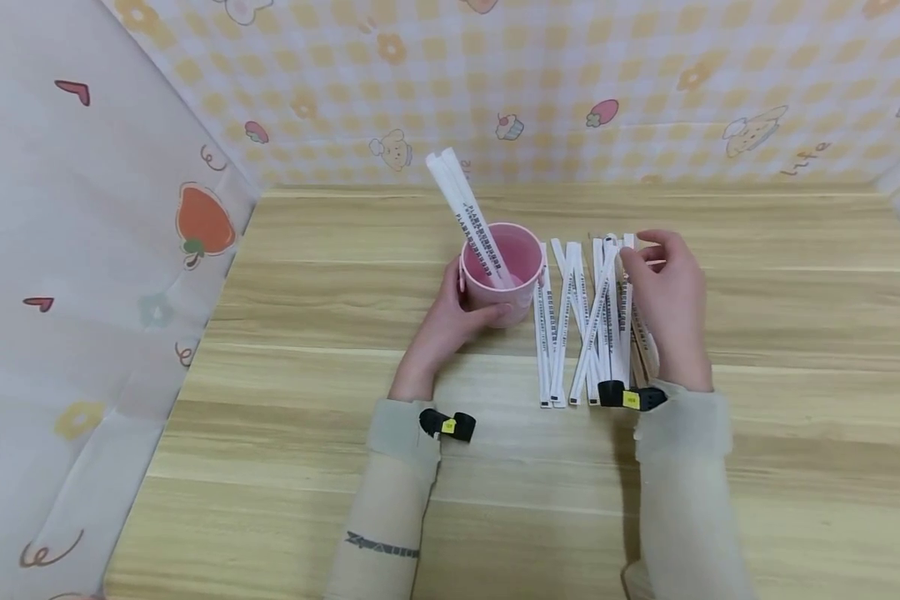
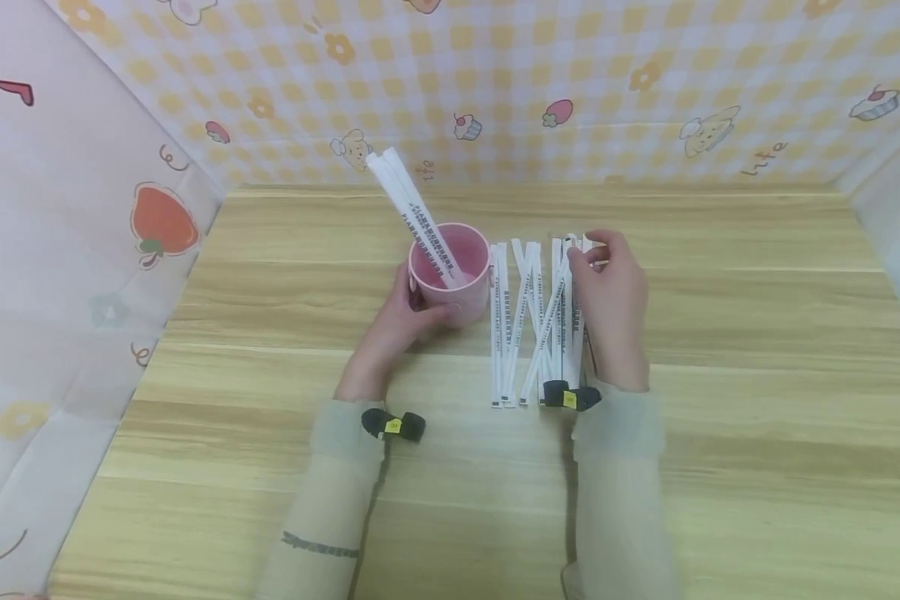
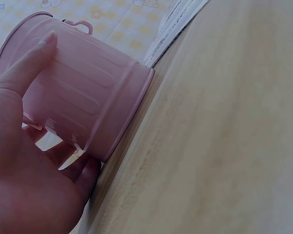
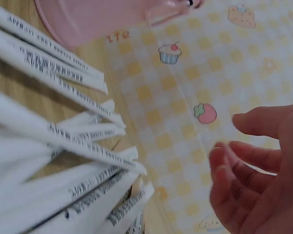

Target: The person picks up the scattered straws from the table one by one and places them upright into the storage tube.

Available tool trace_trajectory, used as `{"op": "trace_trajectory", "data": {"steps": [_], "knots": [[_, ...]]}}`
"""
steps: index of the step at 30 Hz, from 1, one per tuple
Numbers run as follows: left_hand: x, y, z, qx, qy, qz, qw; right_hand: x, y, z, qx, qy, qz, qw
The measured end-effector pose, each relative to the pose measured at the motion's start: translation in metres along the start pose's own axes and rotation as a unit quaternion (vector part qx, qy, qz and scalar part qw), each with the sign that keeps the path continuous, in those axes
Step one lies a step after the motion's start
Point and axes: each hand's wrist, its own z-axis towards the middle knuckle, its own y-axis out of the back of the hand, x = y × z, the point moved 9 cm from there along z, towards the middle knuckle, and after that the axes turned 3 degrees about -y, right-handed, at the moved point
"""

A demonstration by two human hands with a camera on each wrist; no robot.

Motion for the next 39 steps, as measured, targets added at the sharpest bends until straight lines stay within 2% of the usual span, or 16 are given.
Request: {"op": "trace_trajectory", "data": {"steps": [7,13,18,26,32,39], "knots": [[-0.001,0.001,0.000,0.002,-0.007,-0.001,1.0000,-0.022,-0.006,0.005,0.052,-0.029,-0.055,0.997],[-0.002,0.000,0.001,0.004,-0.009,-0.009,0.9999,-0.040,-0.011,0.007,0.107,-0.052,-0.103,0.988],[-0.003,0.000,0.001,0.008,-0.008,-0.010,0.9999,-0.046,-0.013,0.003,0.142,-0.061,-0.118,0.981],[-0.001,0.001,0.001,0.005,-0.004,-0.015,0.9999,-0.057,-0.021,0.004,0.165,-0.064,-0.133,0.975],[-0.002,0.000,0.001,0.007,-0.007,-0.019,0.9998,-0.064,-0.027,0.003,0.185,-0.086,-0.133,0.970],[0.000,-0.001,0.001,0.005,-0.003,-0.014,0.9999,-0.066,-0.028,0.004,0.181,-0.089,-0.129,0.971]]}}
